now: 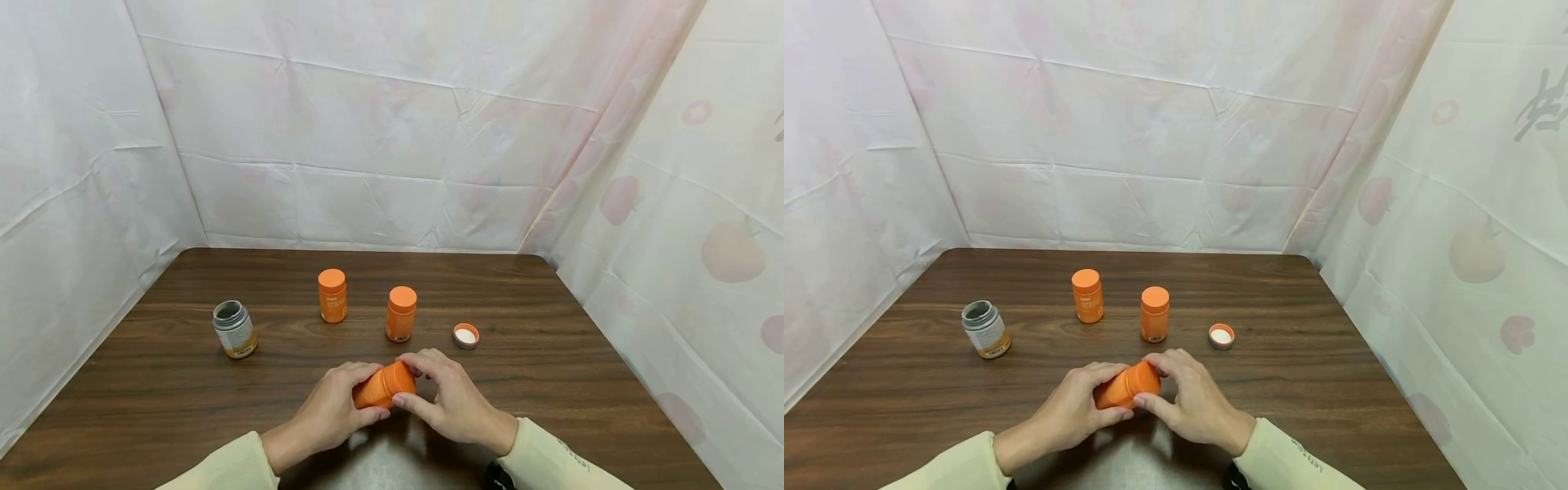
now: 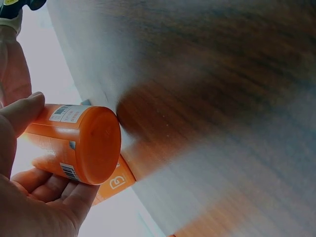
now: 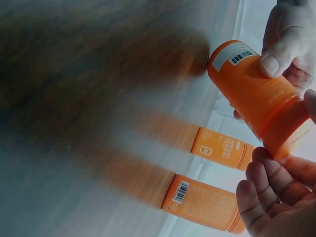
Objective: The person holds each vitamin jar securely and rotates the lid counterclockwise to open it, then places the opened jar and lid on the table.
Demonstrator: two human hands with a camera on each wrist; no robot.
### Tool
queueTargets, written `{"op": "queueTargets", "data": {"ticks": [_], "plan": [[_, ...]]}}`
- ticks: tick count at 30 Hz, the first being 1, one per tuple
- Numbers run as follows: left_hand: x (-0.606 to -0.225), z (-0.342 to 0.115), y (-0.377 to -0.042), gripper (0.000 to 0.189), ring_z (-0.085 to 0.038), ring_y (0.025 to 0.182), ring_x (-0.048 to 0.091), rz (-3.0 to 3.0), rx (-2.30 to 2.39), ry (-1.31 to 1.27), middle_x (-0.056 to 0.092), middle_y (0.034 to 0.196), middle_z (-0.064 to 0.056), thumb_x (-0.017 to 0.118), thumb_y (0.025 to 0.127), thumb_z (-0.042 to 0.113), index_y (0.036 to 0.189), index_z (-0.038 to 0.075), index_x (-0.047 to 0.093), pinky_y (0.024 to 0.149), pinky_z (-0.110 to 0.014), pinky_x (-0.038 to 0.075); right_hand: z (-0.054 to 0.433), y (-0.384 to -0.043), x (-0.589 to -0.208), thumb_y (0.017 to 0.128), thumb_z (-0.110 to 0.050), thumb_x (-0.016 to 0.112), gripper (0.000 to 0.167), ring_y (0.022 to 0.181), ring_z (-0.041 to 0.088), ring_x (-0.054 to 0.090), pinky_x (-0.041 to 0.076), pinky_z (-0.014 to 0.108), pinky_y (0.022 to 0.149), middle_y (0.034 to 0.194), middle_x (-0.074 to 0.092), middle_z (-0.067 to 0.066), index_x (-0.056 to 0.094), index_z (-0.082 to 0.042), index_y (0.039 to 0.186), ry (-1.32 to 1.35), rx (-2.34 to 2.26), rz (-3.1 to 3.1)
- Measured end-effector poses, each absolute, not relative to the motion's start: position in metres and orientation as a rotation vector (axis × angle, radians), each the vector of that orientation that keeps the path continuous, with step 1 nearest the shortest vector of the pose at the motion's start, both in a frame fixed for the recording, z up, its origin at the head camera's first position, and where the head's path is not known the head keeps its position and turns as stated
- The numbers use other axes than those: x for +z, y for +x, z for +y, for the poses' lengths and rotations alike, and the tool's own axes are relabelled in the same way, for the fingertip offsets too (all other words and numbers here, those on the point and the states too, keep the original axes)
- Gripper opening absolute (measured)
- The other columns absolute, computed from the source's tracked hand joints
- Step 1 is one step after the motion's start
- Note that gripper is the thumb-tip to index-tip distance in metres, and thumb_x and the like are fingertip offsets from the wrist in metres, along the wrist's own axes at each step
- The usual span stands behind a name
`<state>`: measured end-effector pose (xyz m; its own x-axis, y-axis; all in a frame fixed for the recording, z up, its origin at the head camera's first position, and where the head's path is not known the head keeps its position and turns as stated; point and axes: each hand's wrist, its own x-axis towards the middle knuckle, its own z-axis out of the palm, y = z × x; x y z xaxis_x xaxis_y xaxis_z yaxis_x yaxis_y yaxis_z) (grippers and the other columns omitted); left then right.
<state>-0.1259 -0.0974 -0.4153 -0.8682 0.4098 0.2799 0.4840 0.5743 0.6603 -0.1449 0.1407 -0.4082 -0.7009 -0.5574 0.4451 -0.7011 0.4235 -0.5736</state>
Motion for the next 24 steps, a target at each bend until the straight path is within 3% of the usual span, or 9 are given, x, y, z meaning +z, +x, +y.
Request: {"op": "queueTargets", "data": {"ticks": [7,14,24], "plan": [[-0.4154,-0.0975,-0.127,0.05,-0.009,0.096,0.062,-2.71,-1.178,-0.773,0.07,0.115,0.006,0.091,0.079,0.023,0.125,0.015,0.071,0.082,-0.031,0.051,0.1418,-0.1463,-0.4074,0.092,-0.03,0.08,0.048,0.105,0.007,0.059,0.054,0.032,0.087,0.116,0.064,-0.011,0.063,-0.014,0.134,1.193,1.102,-2.44],[-0.4156,-0.0979,-0.1281,0.052,-0.009,0.097,0.063,-2.712,-1.178,-0.779,0.071,0.117,0.004,0.092,0.079,0.022,0.126,0.013,0.071,0.083,-0.032,0.052,0.1457,-0.1463,-0.4031,0.091,-0.026,0.081,0.057,0.115,0.007,0.055,0.051,0.033,0.095,0.13,0.061,-0.014,0.057,-0.022,0.143,1.242,1.061,-2.485],[-0.4158,-0.0977,-0.1278,0.054,-0.01,0.099,0.064,-2.699,-1.193,-0.784,0.071,0.119,0.002,0.092,0.078,0.021,0.127,0.012,0.071,0.084,-0.032,0.052,0.1482,-0.1497,-0.3998,0.086,-0.01,0.082,0.065,0.121,0.014,0.053,0.047,0.038,0.1,0.137,0.059,-0.003,0.055,-0.019,0.145,1.368,0.995,-2.391]]}}
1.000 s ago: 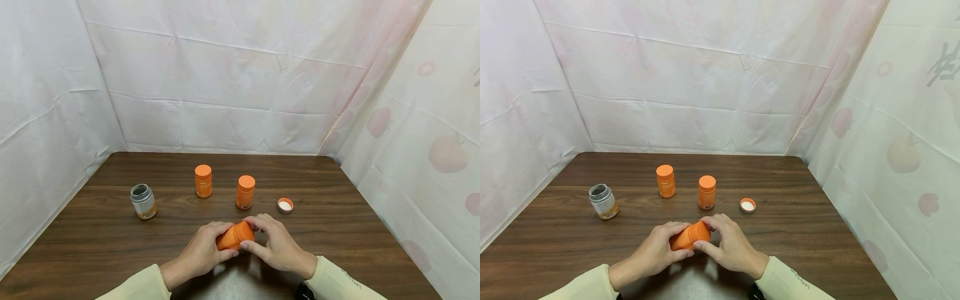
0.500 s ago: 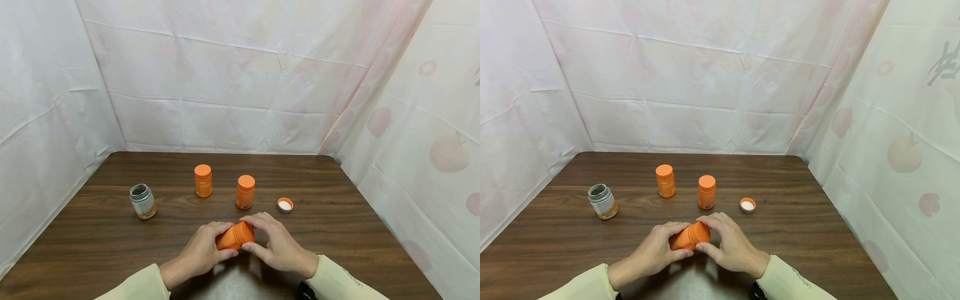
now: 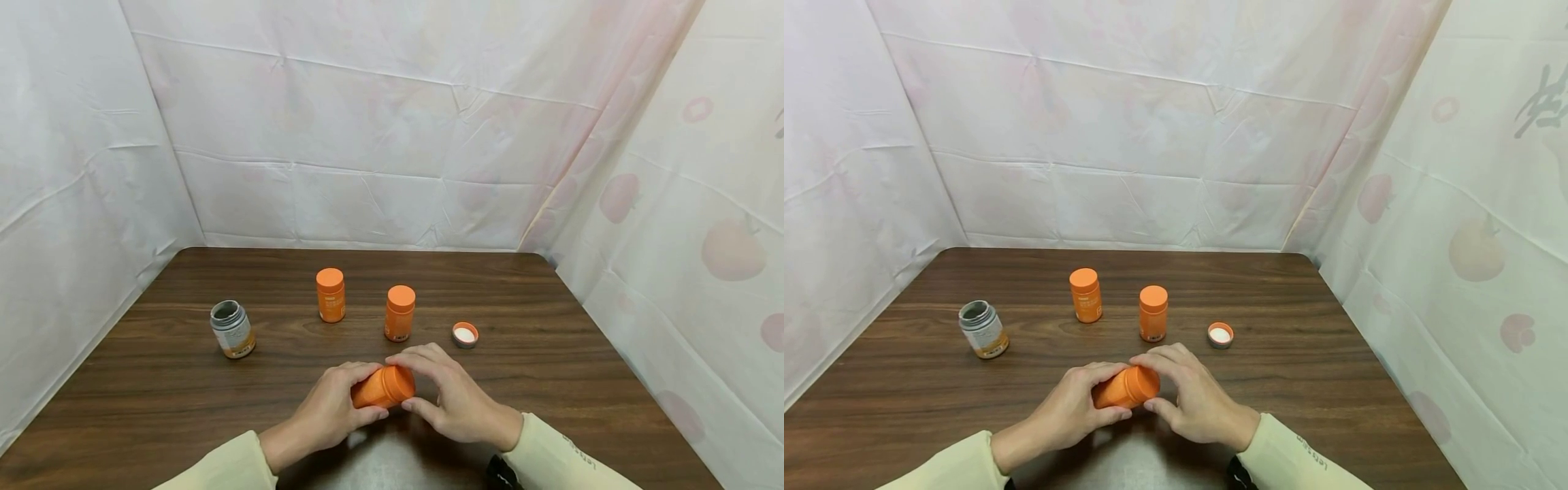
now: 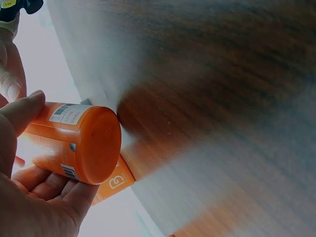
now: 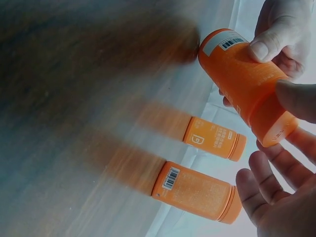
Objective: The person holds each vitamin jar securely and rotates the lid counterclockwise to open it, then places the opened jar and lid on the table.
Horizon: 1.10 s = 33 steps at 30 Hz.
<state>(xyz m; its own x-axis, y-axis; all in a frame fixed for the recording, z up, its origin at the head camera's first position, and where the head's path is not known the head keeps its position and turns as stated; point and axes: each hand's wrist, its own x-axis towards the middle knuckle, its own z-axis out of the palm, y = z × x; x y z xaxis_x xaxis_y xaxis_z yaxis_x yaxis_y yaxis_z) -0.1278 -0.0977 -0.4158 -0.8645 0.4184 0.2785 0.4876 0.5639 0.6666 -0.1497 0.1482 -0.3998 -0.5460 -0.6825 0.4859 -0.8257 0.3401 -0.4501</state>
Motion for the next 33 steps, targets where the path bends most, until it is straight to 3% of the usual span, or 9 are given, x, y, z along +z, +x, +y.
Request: {"op": "queueTargets", "data": {"ticks": [9,14,19,24,33], "plan": [[-0.4156,-0.0982,-0.1267,0.055,-0.007,0.093,0.064,-2.693,-1.24,-0.785,0.072,0.119,0.002,0.091,0.08,0.021,0.13,0.013,0.069,0.079,-0.029,0.052,0.1477,-0.1496,-0.3977,0.075,0.008,0.082,0.075,0.122,0.014,0.052,0.047,0.037,0.101,0.136,0.059,-0.005,0.059,-0.02,0.141,1.376,0.993,-2.382],[-0.4151,-0.0984,-0.1267,0.055,-0.007,0.092,0.064,-2.687,-1.262,-0.791,0.072,0.117,0.002,0.09,0.08,0.02,0.131,0.012,0.069,0.078,-0.028,0.052,0.1472,-0.1498,-0.3976,0.073,0.008,0.083,0.077,0.122,0.015,0.051,0.047,0.037,0.101,0.136,0.058,-0.005,0.06,-0.02,0.141,1.372,0.992,-2.38],[-0.4154,-0.0989,-0.127,0.053,-0.005,0.087,0.062,-2.689,-1.281,-0.794,0.072,0.112,0.006,0.09,0.081,0.021,0.129,0.015,0.069,0.074,-0.026,0.051,0.1463,-0.1498,-0.3986,0.079,-0.009,0.088,0.074,0.122,0.016,0.052,0.048,0.036,0.1,0.137,0.059,-0.001,0.055,-0.017,0.144,1.356,1.008,-2.361],[-0.4156,-0.0991,-0.1271,0.049,-0.004,0.083,0.06,-2.689,-1.295,-0.791,0.071,0.107,0.011,0.09,0.081,0.021,0.125,0.019,0.07,0.072,-0.025,0.049,0.1441,-0.1482,-0.399,0.087,-0.029,0.085,0.064,0.116,0.014,0.055,0.051,0.034,0.095,0.132,0.06,-0.002,0.054,-0.018,0.142,1.269,1.04,-2.397],[-0.4159,-0.0987,-0.1275,0.05,-0.005,0.083,0.06,-2.69,-1.323,-0.776,0.071,0.108,0.01,0.091,0.079,0.02,0.125,0.019,0.071,0.071,-0.025,0.049,0.1396,-0.1438,-0.4006,0.087,-0.053,0.078,0.053,0.092,0.007,0.057,0.053,0.034,0.08,0.102,0.062,-0.016,0.067,-0.018,0.125,0.983,1.031,-2.56]]}}
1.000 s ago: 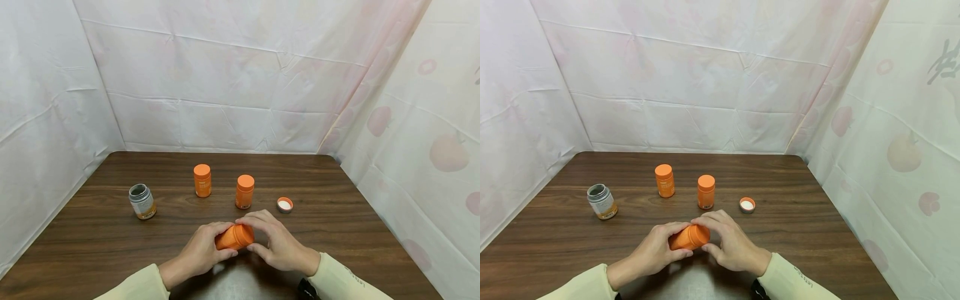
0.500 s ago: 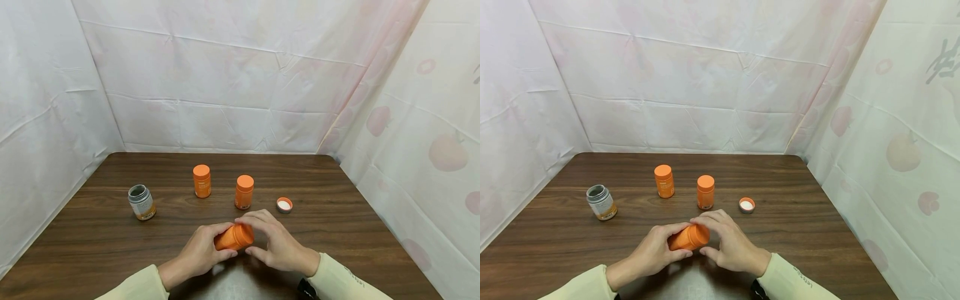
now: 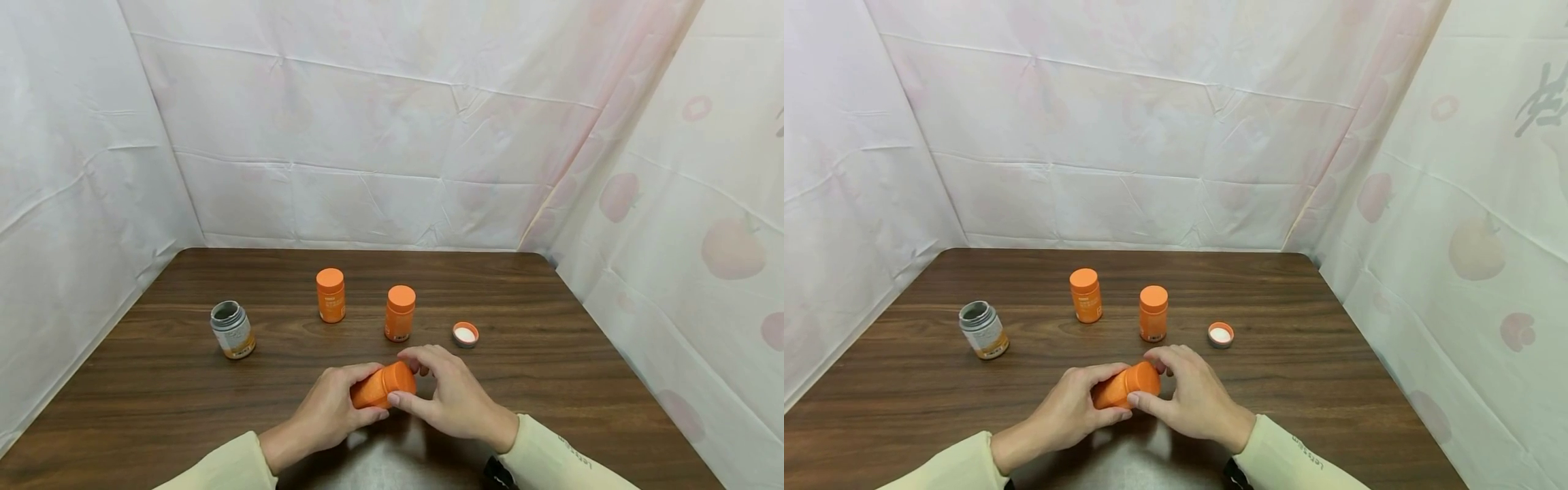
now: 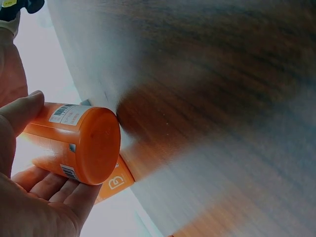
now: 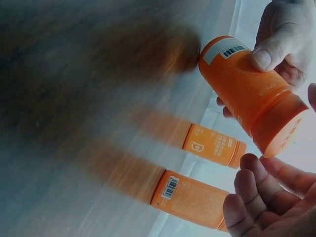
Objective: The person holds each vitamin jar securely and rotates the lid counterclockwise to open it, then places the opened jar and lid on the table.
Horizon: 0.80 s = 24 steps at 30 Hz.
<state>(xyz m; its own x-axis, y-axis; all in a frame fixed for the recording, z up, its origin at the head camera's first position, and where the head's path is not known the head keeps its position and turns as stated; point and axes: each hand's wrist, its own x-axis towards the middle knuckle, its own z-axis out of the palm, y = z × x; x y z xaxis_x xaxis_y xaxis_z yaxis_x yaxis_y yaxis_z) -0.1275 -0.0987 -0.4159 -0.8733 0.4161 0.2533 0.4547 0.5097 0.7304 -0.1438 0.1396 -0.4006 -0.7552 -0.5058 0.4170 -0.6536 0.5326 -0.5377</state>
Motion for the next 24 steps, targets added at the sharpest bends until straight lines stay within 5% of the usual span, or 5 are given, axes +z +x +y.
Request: {"op": "queueTargets", "data": {"ticks": [10,24], "plan": [[-0.4155,-0.0991,-0.128,0.049,-0.005,0.084,0.061,-2.685,-1.333,-0.784,0.071,0.108,0.011,0.091,0.079,0.02,0.124,0.021,0.071,0.072,-0.025,0.049,0.1372,-0.1457,-0.4002,0.089,-0.051,0.077,0.039,0.084,0.008,0.061,0.053,0.03,0.075,0.094,0.063,-0.017,0.068,-0.022,0.114,0.991,1.074,-2.579],[-0.4159,-0.1,-0.128,0.049,-0.004,0.084,0.061,-2.672,-1.336,-0.798,0.071,0.107,0.012,0.091,0.08,0.021,0.124,0.023,0.071,0.072,-0.025,0.049,0.1396,-0.1453,-0.3987,0.09,-0.043,0.079,0.043,0.089,0.011,0.058,0.052,0.031,0.078,0.102,0.062,-0.015,0.068,-0.018,0.124,1.073,1.043,-2.526]]}}
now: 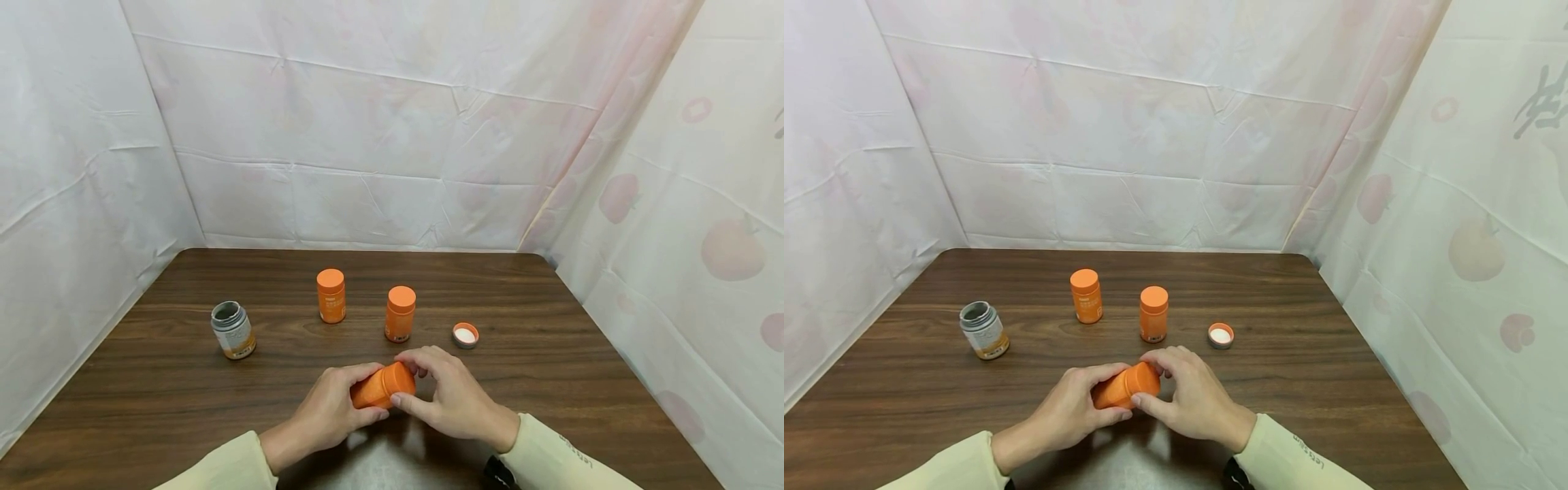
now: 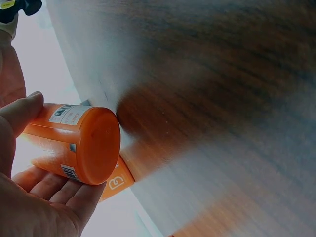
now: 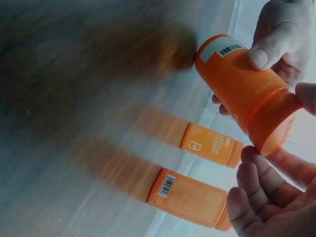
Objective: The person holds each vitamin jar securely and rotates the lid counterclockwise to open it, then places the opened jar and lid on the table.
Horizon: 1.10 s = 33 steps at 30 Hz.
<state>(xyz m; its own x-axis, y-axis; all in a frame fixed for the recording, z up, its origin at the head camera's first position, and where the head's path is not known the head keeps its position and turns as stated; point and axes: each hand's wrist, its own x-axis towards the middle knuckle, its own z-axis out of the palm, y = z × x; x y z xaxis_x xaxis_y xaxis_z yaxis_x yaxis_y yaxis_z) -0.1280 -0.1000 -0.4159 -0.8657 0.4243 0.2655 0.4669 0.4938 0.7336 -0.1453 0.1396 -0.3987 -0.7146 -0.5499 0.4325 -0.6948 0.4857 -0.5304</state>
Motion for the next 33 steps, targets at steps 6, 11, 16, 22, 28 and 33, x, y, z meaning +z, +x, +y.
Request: {"op": "queueTargets", "data": {"ticks": [6,11,16,22,28,33], "plan": [[-0.4164,-0.1,-0.1281,0.049,-0.004,0.084,0.061,-2.675,-1.337,-0.795,0.071,0.107,0.013,0.091,0.08,0.022,0.125,0.024,0.07,0.073,-0.026,0.049,0.1413,-0.1457,-0.3984,0.089,-0.034,0.083,0.047,0.096,0.01,0.06,0.054,0.033,0.083,0.113,0.064,-0.014,0.065,-0.02,0.13,1.138,1.052,-2.495],[-0.4159,-0.0998,-0.1275,0.049,-0.004,0.084,0.061,-2.68,-1.335,-0.795,0.07,0.106,0.013,0.091,0.08,0.021,0.125,0.025,0.07,0.073,-0.026,0.049,0.143,-0.1469,-0.3976,0.087,-0.028,0.084,0.052,0.105,0.007,0.059,0.055,0.037,0.088,0.12,0.064,-0.013,0.062,-0.021,0.135,1.198,1.065,-2.474],[-0.4156,-0.0996,-0.1267,0.05,-0.005,0.085,0.061,-2.687,-1.336,-0.789,0.071,0.107,0.012,0.091,0.08,0.021,0.125,0.023,0.07,0.074,-0.026,0.05,0.1448,-0.1484,-0.3974,0.085,-0.022,0.085,0.059,0.11,0.01,0.057,0.052,0.034,0.091,0.124,0.063,-0.01,0.06,-0.021,0.138,1.271,1.007,-2.417],[-0.4157,-0.0997,-0.1264,0.052,-0.005,0.087,0.062,-2.691,-1.35,-0.788,0.071,0.109,0.011,0.09,0.08,0.021,0.128,0.02,0.07,0.075,-0.027,0.05,0.146,-0.1502,-0.3966,0.083,-0.014,0.085,0.062,0.113,0.012,0.056,0.05,0.034,0.094,0.127,0.063,-0.005,0.059,-0.02,0.139,1.333,0.99,-2.369],[-0.4164,-0.1,-0.1264,0.054,-0.005,0.088,0.062,-2.682,-1.329,-0.791,0.072,0.112,0.009,0.09,0.08,0.021,0.13,0.019,0.069,0.076,-0.027,0.051,0.1466,-0.15,-0.3953,0.077,0.0,0.084,0.067,0.118,0.013,0.054,0.048,0.036,0.098,0.133,0.059,-0.004,0.062,-0.019,0.137,1.37,1.005,-2.359],[-0.4164,-0.1003,-0.1266,0.056,-0.005,0.091,0.064,-2.679,-1.327,-0.792,0.073,0.117,0.004,0.09,0.08,0.021,0.131,0.014,0.068,0.077,-0.028,0.051,0.1459,-0.1494,-0.3949,0.073,0.007,0.082,0.071,0.121,0.015,0.053,0.048,0.036,0.1,0.134,0.058,-0.003,0.062,-0.019,0.136,1.383,1.012,-2.344]]}}
